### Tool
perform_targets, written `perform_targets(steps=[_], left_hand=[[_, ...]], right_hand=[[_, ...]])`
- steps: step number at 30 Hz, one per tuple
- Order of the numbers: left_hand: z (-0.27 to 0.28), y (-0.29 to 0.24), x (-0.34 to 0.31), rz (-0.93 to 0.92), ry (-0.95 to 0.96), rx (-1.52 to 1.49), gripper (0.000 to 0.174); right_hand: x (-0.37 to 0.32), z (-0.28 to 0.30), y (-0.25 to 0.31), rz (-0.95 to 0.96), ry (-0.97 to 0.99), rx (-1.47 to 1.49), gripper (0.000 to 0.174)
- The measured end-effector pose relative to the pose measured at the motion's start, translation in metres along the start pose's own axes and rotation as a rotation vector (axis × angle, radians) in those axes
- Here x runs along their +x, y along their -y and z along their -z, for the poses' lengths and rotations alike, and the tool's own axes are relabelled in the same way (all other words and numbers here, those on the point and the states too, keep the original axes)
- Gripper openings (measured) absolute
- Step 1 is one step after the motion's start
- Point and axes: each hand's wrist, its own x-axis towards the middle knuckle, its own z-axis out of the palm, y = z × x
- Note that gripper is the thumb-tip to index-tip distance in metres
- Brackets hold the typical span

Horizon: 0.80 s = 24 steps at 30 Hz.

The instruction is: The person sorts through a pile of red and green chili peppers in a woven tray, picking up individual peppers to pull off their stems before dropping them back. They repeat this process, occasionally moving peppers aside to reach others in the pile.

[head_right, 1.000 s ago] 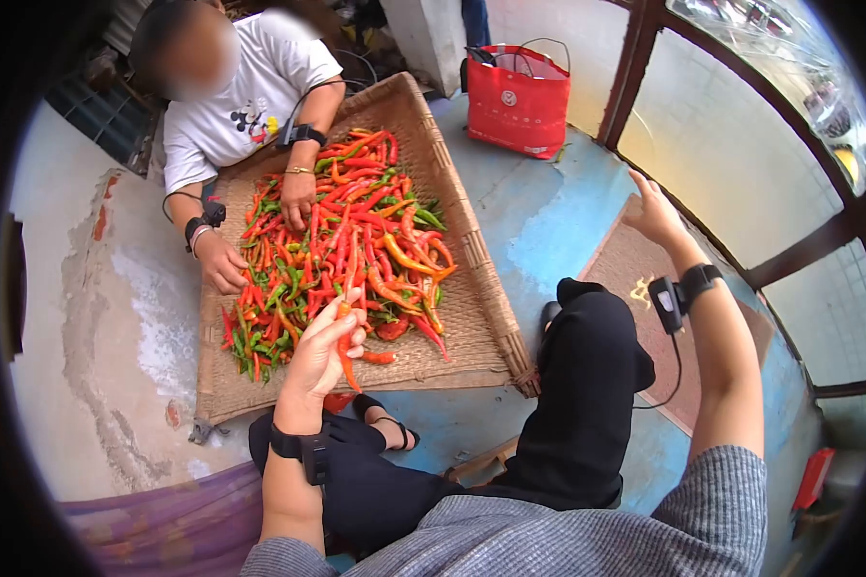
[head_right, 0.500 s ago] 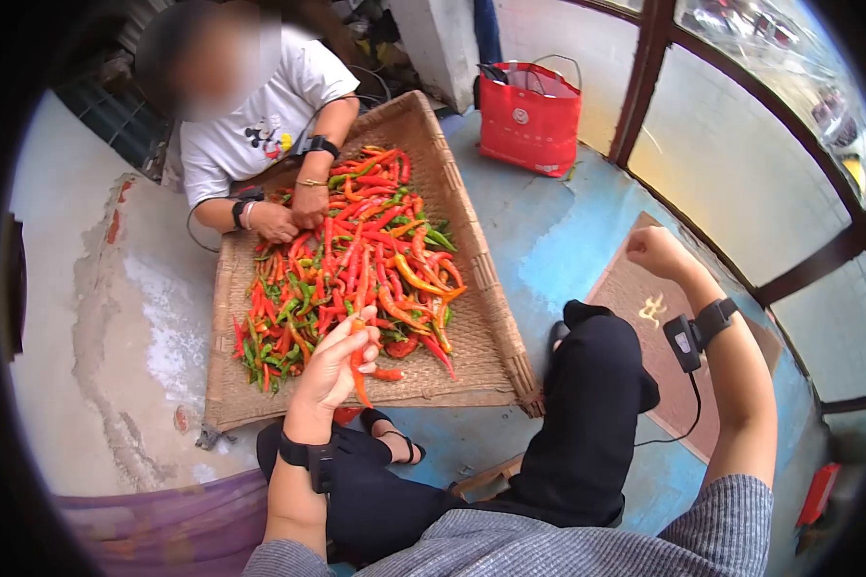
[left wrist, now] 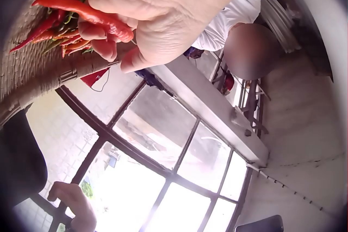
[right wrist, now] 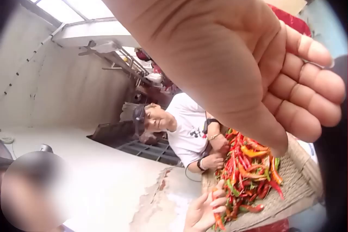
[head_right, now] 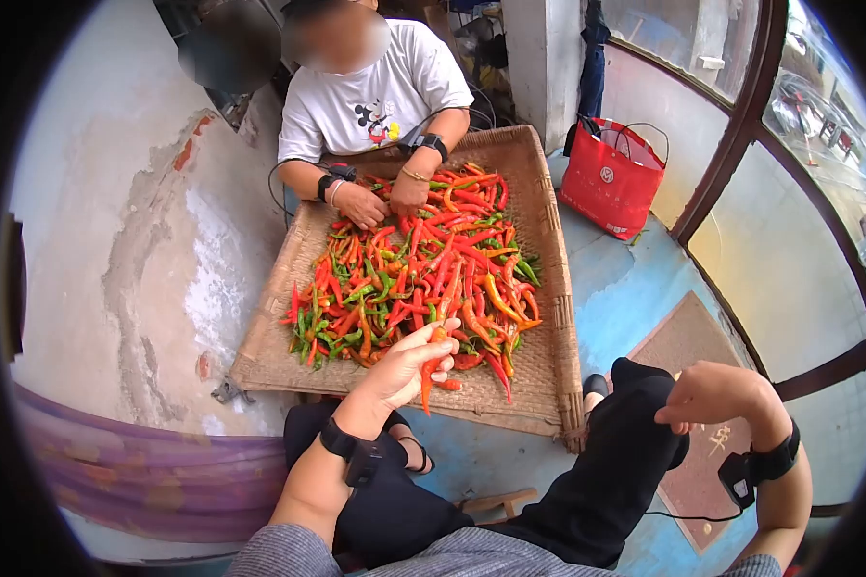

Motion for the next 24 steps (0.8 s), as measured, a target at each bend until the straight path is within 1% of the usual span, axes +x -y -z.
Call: perform_targets(steps=[1,3,5,7,9,10,11,13,15,17,19,21,22,23,24], left_hand=[[0.000,0.001,-0.001,-0.004,0.009,-0.004,0.047],[0.004,0.001,-0.004,-0.025,0.014,-0.009,0.046],[0.010,0.001,-0.003,-0.039,-0.018,0.006,0.042],[0.017,-0.001,-0.002,-0.065,-0.037,0.013,0.041],[0.017,-0.007,-0.003,-0.097,-0.085,0.030,0.042],[0.015,-0.008,-0.005,-0.104,-0.137,0.041,0.040],[0.018,-0.008,-0.003,-0.110,-0.145,0.042,0.040],[0.028,-0.007,0.004,-0.172,0.013,0.038,0.038],[0.024,-0.008,0.009,-0.181,0.001,0.066,0.040],[0.008,-0.016,0.002,-0.141,-0.131,0.076,0.038],[0.013,-0.019,0.007,-0.135,-0.114,0.064,0.036],[0.012,-0.023,0.006,-0.153,-0.129,0.058,0.033],[0.011,-0.025,0.006,-0.192,-0.130,0.041,0.034],[0.009,-0.028,0.004,-0.211,-0.185,0.047,0.039],[0.015,-0.027,0.007,-0.229,-0.191,0.065,0.042]], right_hand=[[0.000,0.001,0.013,0.002,-0.007,-0.014,0.032],[0.003,0.001,0.040,0.242,0.178,0.064,0.034],[0.018,0.002,0.071,0.473,0.375,0.109,0.036],[0.040,0.004,0.105,0.642,0.445,0.154,0.042],[0.061,0.019,0.149,0.655,0.457,0.081,0.043],[0.079,0.026,0.165,0.672,0.447,0.120,0.043],[0.098,0.036,0.180,0.689,0.435,0.160,0.044],[0.127,0.067,0.211,0.635,0.336,0.115,0.043],[0.161,0.093,0.229,0.648,0.184,0.287,0.041],[0.194,0.119,0.239,0.649,0.088,0.575,0.037],[0.220,0.133,0.250,0.697,-0.095,0.975,0.032],[0.242,0.137,0.257,0.647,-0.278,1.343,0.024],[0.249,0.130,0.252,0.742,-0.248,1.495,0.025],[0.255,0.121,0.245,0.833,-0.222,1.648,0.025],[0.250,0.103,0.234,0.803,-0.229,1.655,0.025]])
